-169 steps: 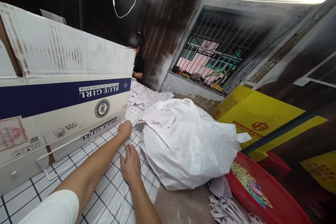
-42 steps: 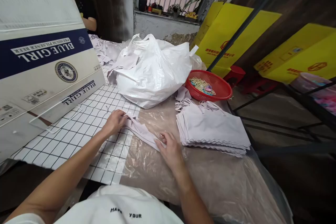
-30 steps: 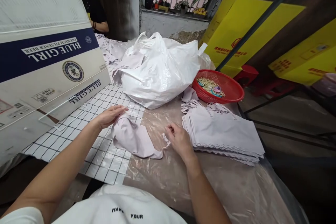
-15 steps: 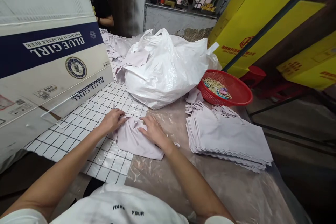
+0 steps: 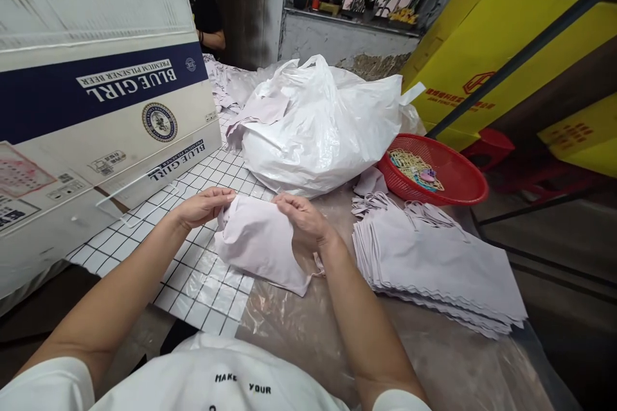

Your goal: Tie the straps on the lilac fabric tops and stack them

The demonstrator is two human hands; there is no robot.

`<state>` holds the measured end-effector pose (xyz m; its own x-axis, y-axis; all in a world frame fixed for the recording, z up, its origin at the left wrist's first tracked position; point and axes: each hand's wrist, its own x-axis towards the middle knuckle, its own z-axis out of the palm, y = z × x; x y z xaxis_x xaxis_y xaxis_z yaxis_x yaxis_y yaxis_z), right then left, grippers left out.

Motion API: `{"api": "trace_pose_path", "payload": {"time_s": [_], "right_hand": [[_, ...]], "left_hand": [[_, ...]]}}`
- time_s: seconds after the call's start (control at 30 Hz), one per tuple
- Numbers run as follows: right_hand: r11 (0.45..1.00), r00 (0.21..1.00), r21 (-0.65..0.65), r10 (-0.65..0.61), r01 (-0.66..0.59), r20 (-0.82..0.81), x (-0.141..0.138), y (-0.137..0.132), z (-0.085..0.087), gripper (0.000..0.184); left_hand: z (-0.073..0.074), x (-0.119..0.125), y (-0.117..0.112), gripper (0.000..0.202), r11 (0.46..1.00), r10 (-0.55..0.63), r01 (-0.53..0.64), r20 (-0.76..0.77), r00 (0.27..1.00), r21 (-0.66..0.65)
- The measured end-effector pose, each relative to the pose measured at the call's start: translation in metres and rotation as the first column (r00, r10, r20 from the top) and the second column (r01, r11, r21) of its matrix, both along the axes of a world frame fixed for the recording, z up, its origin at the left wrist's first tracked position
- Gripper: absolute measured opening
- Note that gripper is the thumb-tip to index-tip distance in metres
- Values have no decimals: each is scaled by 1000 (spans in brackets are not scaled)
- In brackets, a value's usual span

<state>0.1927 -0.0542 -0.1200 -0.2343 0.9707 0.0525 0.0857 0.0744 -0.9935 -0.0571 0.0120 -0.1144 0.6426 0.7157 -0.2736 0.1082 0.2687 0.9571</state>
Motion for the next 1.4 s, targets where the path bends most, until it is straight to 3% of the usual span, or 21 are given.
{"api": "trace_pose_path", "payload": {"time_s": [0.07, 0.17, 0.23, 0.3, 0.33, 0.4, 0.47, 0.5, 0.57, 0.63, 0.7, 0.77, 0.83, 0.9, 0.97, 1.1, 1.23, 1.33, 1.4], "right_hand": [[999, 998, -45, -15, 12, -68, 11, -6, 15, 46], [998, 998, -10, -56, 56, -8, 27, -24, 38, 50], [999, 998, -1, -32, 32, 56, 31, -44, 51, 51], [989, 982, 4, 149, -150, 115, 26, -69, 59, 49], [957, 946, 17, 285, -291, 152, 18, -83, 60, 47], [837, 825, 73, 513, -542, 239, -1, -106, 55, 44], [745, 733, 125, 587, -655, 343, -21, -119, 45, 41], [735, 713, 127, 578, -666, 398, -28, -120, 39, 39], [791, 720, 101, 486, -603, 495, -34, -111, 28, 35], [902, 768, 106, 289, -419, 572, -31, -90, 16, 30], [959, 776, 158, 86, -234, 625, -27, -64, 3, 20], [964, 745, 195, 6, -182, 667, -28, -39, -12, 13], [954, 715, 201, 19, -222, 698, -36, -21, -26, 24], [945, 687, 192, 46, -266, 725, -47, -9, -36, 35], [940, 655, 155, 89, -305, 750, -56, -2, -42, 43], [929, 620, 76, 180, -362, 764, -64, 6, -46, 46], [914, 589, 57, 211, -402, 780, -69, 11, -45, 31], [873, 585, 46, 287, -486, 759, -68, 13, -36, 12], [839, 633, 1, 410, -544, 657, -58, 11, -26, 15]], "left_hand": [[2, 0, 0, 43, 999, 39, -40, 45, 998, 20], [5, -3, -3, 40, 982, 104, -117, 90, 990, 151], [8, -13, -8, 39, 957, 81, -98, 75, 994, 272], [8, -29, -17, 37, 930, -32, 38, -22, 999, 364], [7, -39, -22, 35, 912, -101, 130, -94, 990, 388], [3, -63, -33, 31, 870, -216, 301, -245, 945, 392], [-4, -86, -44, 31, 830, -278, 422, -384, 880, 366], [-8, -96, -48, 31, 816, -283, 457, -446, 849, 354], [-13, -110, -56, 32, 816, -221, 460, -546, 808, 350], [-17, -114, -60, 34, 842, -75, 376, -606, 792, 388], [-20, -104, -60, 35, 831, 89, 285, -620, 780, 478], [-23, -85, -56, 34, 754, 172, 277, -586, 792, 595], [-29, -62, -48, 31, 646, 144, 354, -563, 814, 677], [-34, -42, -38, 27, 570, 86, 460, -606, 791, 681], [-38, -29, -29, 23, 546, 47, 559, -689, 723, 624], [-35, -27, -16, 7, 537, -28, 674, -788, 615, 507], [-21, -35, -14, 17, 548, -133, 644, -704, 697, 534], [-7, -40, -16, 30, 663, -275, 577, -561, 781, 477], [5, -44, -16, 33, 757, -366, 531, -427, 827, 380]]}}
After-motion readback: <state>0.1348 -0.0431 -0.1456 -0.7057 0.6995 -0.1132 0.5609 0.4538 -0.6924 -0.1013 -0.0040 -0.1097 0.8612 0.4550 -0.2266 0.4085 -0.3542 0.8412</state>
